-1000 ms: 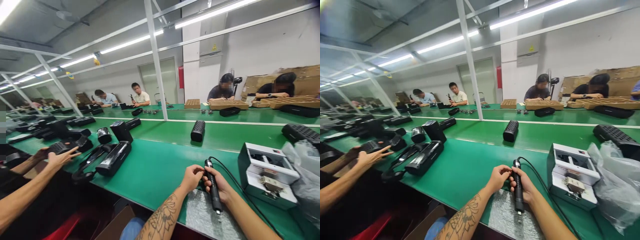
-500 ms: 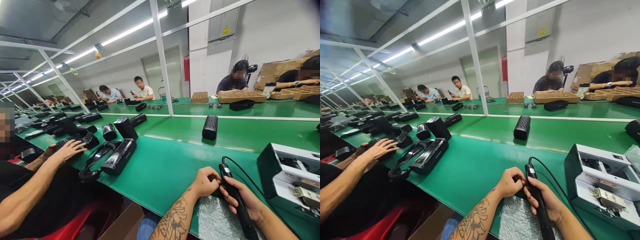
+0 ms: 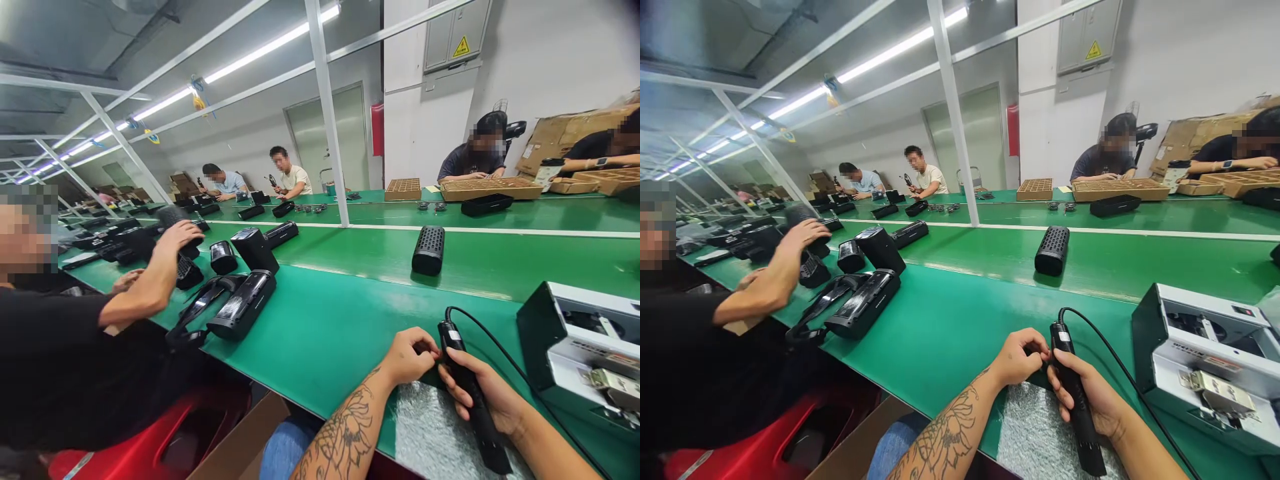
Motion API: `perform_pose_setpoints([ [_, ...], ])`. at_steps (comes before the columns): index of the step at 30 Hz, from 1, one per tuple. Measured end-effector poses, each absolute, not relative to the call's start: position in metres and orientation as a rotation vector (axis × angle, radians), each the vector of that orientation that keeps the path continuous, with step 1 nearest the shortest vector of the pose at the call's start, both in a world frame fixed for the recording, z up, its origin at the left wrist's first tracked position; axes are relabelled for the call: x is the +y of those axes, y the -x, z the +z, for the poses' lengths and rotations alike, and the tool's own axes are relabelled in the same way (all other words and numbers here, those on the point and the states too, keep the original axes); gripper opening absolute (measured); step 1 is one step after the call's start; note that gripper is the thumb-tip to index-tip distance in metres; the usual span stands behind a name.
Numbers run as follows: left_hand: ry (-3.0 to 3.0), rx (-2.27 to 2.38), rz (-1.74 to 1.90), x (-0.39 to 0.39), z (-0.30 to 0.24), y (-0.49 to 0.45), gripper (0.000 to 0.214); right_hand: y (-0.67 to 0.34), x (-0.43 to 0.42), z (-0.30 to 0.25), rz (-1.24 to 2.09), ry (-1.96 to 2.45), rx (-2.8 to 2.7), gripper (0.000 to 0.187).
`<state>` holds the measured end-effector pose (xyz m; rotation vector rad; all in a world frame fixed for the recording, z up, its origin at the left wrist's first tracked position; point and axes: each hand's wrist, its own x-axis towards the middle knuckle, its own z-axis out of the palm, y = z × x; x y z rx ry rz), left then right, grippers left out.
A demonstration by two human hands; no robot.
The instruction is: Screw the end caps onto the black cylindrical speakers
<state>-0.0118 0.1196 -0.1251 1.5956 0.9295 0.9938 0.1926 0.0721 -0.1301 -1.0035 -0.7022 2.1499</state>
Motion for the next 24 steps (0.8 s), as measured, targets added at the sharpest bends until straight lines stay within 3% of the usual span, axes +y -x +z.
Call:
perform_pose_setpoints([
  [15, -1.572, 0.988, 0.981, 0.119, -0.121, 0.010, 0.019, -0.188, 0.072, -0.115, 2.049, 0.997, -0.597, 0.046],
  [24, -1.580, 0.996, 0.968, 0.119, -0.120, 0.010, 0.023, -0.190, 0.072, -0.118, 2.047, 0.976, -0.574, 0.049],
])
